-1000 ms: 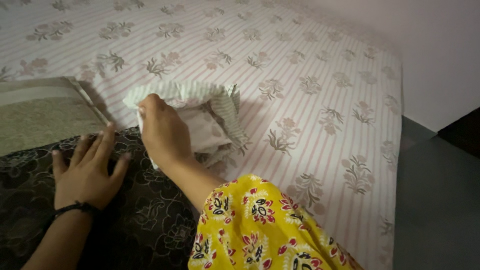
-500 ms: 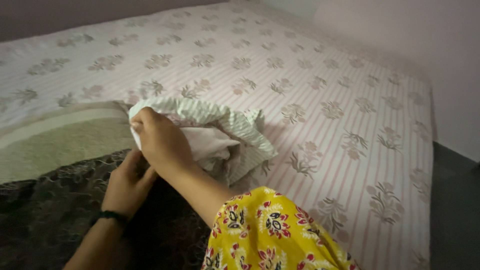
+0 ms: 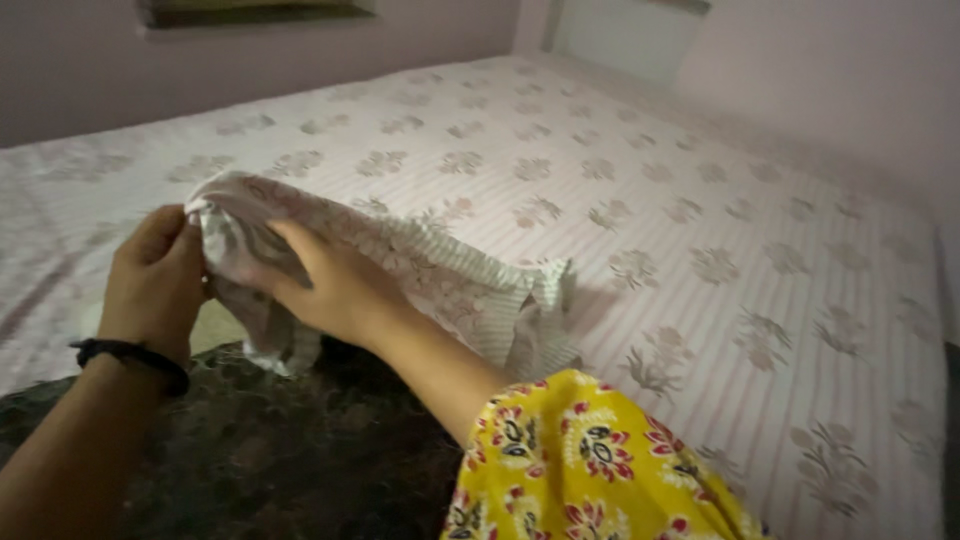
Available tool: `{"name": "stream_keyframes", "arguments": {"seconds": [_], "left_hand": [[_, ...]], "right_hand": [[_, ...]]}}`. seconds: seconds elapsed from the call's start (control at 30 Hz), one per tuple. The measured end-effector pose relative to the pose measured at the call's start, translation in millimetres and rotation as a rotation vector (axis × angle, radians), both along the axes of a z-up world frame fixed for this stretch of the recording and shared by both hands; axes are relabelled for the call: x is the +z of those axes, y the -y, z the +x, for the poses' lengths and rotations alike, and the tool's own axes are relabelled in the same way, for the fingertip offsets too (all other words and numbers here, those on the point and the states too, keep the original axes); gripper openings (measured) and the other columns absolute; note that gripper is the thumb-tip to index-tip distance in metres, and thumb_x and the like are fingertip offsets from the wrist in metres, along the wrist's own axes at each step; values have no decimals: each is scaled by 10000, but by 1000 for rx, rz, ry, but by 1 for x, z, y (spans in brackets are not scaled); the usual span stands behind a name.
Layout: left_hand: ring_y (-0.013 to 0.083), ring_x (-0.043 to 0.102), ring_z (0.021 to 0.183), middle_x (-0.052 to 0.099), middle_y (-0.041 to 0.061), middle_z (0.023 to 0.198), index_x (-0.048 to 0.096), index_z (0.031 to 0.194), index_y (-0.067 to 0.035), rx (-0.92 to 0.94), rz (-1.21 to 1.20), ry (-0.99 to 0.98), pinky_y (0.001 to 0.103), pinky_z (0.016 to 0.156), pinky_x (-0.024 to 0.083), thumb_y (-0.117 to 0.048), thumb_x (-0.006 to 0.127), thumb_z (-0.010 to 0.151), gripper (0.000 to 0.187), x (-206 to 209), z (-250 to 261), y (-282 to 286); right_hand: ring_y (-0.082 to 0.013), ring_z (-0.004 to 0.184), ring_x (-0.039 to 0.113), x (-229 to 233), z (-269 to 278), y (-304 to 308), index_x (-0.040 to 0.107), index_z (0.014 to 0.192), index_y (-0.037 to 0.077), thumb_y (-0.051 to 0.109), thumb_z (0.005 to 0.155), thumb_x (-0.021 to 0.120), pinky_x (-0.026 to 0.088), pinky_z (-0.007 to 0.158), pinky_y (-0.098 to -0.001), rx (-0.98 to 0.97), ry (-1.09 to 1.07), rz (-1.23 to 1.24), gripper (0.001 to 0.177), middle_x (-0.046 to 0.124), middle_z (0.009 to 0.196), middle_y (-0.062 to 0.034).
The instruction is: The person folds several fabric items by hand and inserts them into a decorative pillowcase on a bed.
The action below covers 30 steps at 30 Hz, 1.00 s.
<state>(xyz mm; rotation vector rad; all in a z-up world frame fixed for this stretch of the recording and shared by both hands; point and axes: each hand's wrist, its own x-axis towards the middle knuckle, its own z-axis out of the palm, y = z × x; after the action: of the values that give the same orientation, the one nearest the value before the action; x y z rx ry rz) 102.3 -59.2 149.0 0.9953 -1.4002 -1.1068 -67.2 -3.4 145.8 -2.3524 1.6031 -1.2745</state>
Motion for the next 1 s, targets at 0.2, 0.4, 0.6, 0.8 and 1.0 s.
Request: {"name": "stream_keyframes", "arguments": {"seconds": [0.2,0.4,0.6,0.8,1.0], "left_hand": [[105,558,793,646,43,969,646,1238,-46,120,-111,67,311,708,488,-245,488,1123,278,30,27,11],[186,669,946,721,154,1131,661,1237,-41,364,-143,211,350,765,546,-314,637,1056,328,75,53,23],[303,685,1025,721,187,1198,662,1306,-77,371,-257,538,441,820,559,-299,712,992,388,89,79,29],[389,567,1227,598,218,1386,454,1531,-79,-7,-594,665,496,830,546,-270,792,921,723,81,71,26],[300,712,979,743,153,1119,648,1296,-133,93,-348,798,456,858,578,-227,641,959,350,80,79,17]], "right_hand": [[-227,961,728,14,11,2,396,1547,151,156,934,547,597,730,-326,-190,-214,485,632,698,1235,-122],[-222,727,733,48,9,18,715,1235,131,95,999,443,590,593,-327,-256,59,233,362,730,1186,-47],[-259,731,729,82,21,31,716,1207,144,160,926,554,548,672,-384,-291,224,86,325,772,907,-119],[-304,848,734,90,50,47,757,1113,149,185,889,616,565,741,-396,-106,159,-47,267,779,948,-125],[-209,808,756,106,62,49,754,1073,122,185,908,634,582,722,-341,95,190,-205,214,790,945,-83]]}}
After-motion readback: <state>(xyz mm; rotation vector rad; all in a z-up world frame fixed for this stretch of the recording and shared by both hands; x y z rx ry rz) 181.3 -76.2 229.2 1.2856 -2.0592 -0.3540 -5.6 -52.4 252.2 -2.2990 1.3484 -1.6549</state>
